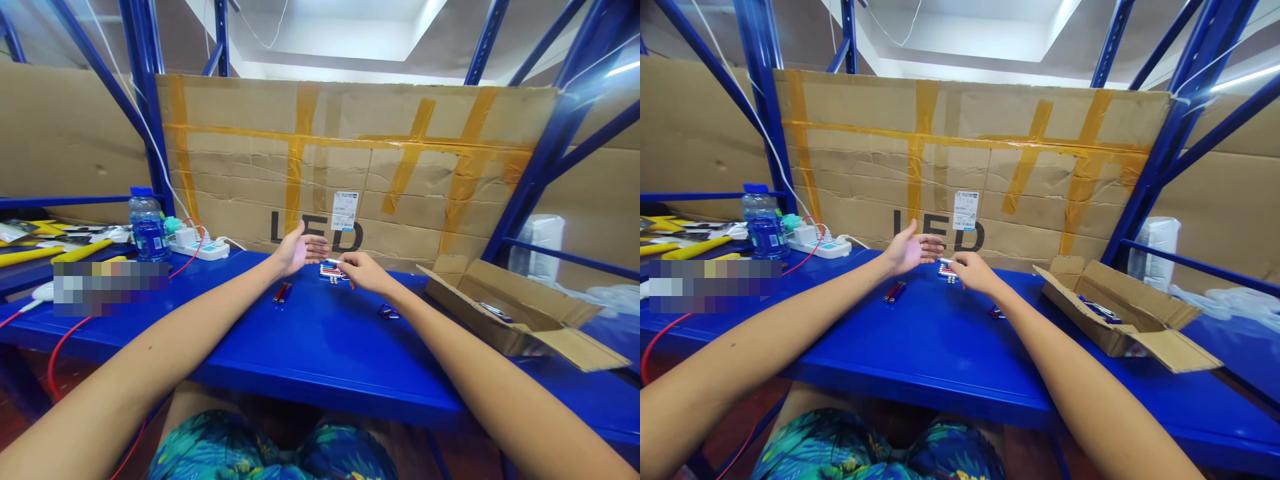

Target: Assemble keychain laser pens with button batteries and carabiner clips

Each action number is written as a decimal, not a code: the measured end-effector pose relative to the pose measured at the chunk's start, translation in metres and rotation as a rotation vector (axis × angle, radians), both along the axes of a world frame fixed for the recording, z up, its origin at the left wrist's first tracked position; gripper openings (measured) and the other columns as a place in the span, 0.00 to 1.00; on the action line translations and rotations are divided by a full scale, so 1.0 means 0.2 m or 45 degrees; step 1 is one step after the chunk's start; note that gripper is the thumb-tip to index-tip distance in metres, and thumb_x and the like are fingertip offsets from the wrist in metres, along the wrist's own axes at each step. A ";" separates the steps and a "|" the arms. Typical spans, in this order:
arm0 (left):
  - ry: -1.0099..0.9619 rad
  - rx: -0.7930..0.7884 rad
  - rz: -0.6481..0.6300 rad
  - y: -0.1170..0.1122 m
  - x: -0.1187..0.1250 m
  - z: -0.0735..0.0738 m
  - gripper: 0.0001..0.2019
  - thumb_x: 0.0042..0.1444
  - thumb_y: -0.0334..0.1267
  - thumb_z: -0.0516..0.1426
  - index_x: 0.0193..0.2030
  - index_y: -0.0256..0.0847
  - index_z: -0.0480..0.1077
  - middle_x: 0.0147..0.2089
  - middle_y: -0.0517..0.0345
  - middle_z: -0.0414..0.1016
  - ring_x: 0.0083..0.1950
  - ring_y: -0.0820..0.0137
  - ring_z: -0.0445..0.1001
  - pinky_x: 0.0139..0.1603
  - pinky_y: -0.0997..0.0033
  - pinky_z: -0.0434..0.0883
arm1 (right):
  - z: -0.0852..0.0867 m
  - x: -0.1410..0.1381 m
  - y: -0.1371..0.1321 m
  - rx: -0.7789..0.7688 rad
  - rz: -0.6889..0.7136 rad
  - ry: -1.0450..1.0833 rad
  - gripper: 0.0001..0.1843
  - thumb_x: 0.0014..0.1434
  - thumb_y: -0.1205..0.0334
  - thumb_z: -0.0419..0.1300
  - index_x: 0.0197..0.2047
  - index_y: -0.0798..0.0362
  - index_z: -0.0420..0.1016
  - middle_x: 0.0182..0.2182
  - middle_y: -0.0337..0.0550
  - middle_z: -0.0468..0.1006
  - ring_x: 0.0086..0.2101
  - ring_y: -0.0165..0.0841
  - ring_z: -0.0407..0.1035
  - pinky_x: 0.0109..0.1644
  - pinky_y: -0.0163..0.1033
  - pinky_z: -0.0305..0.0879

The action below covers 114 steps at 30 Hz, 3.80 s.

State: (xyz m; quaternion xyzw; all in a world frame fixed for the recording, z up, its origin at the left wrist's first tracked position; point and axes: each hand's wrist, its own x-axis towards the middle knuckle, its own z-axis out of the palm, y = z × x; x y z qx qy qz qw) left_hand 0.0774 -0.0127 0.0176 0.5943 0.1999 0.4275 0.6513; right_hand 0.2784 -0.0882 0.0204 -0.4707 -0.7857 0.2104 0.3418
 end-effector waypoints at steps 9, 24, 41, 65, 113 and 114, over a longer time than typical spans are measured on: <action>0.001 0.014 -0.011 -0.01 0.00 0.01 0.39 0.57 0.70 0.42 0.42 0.34 0.76 0.42 0.38 0.80 0.47 0.54 0.77 0.47 0.57 0.71 | 0.01 -0.01 -0.01 0.032 -0.033 0.037 0.11 0.57 0.60 0.53 0.25 0.52 0.67 0.17 0.33 0.65 0.17 0.28 0.62 0.23 0.35 0.59; -0.010 0.001 -0.035 0.00 0.00 0.00 0.38 0.58 0.68 0.43 0.43 0.33 0.76 0.42 0.38 0.80 0.46 0.54 0.78 0.48 0.57 0.70 | 0.02 0.01 -0.01 0.120 -0.113 0.056 0.12 0.54 0.59 0.53 0.22 0.52 0.66 0.16 0.35 0.64 0.21 0.29 0.59 0.27 0.36 0.56; 0.276 0.343 0.065 -0.06 0.04 0.01 0.19 0.46 0.37 0.67 0.46 0.35 0.74 0.40 0.50 0.78 0.39 0.69 0.76 0.40 0.69 0.70 | 0.03 0.01 -0.03 -0.458 0.096 0.527 0.09 0.53 0.59 0.62 0.35 0.54 0.68 0.18 0.28 0.55 0.17 0.22 0.48 0.19 0.30 0.40; 1.184 1.380 0.537 -0.08 0.03 -0.03 0.09 0.59 0.38 0.56 0.40 0.39 0.77 0.39 0.54 0.80 0.40 0.67 0.75 0.40 0.69 0.65 | -0.11 0.14 0.17 0.358 -0.219 -0.223 0.08 0.59 0.72 0.57 0.41 0.56 0.75 0.35 0.46 0.81 0.34 0.34 0.73 0.39 0.37 0.65; 1.317 1.061 0.224 0.29 -0.03 0.01 0.11 0.45 0.33 0.57 0.34 0.38 0.79 0.34 0.54 0.79 0.36 0.68 0.74 0.39 0.71 0.67 | -0.06 0.16 0.36 0.401 -0.179 -0.785 0.18 0.58 0.73 0.51 0.43 0.56 0.81 0.41 0.51 0.82 0.40 0.38 0.73 0.45 0.38 0.63; 1.346 0.993 0.109 0.26 -0.07 0.04 0.10 0.44 0.34 0.58 0.33 0.39 0.79 0.30 0.56 0.78 0.32 0.69 0.72 0.36 0.72 0.66 | -0.05 0.14 0.30 0.380 -0.130 -0.751 0.18 0.59 0.73 0.51 0.41 0.55 0.81 0.39 0.50 0.82 0.38 0.37 0.73 0.43 0.37 0.63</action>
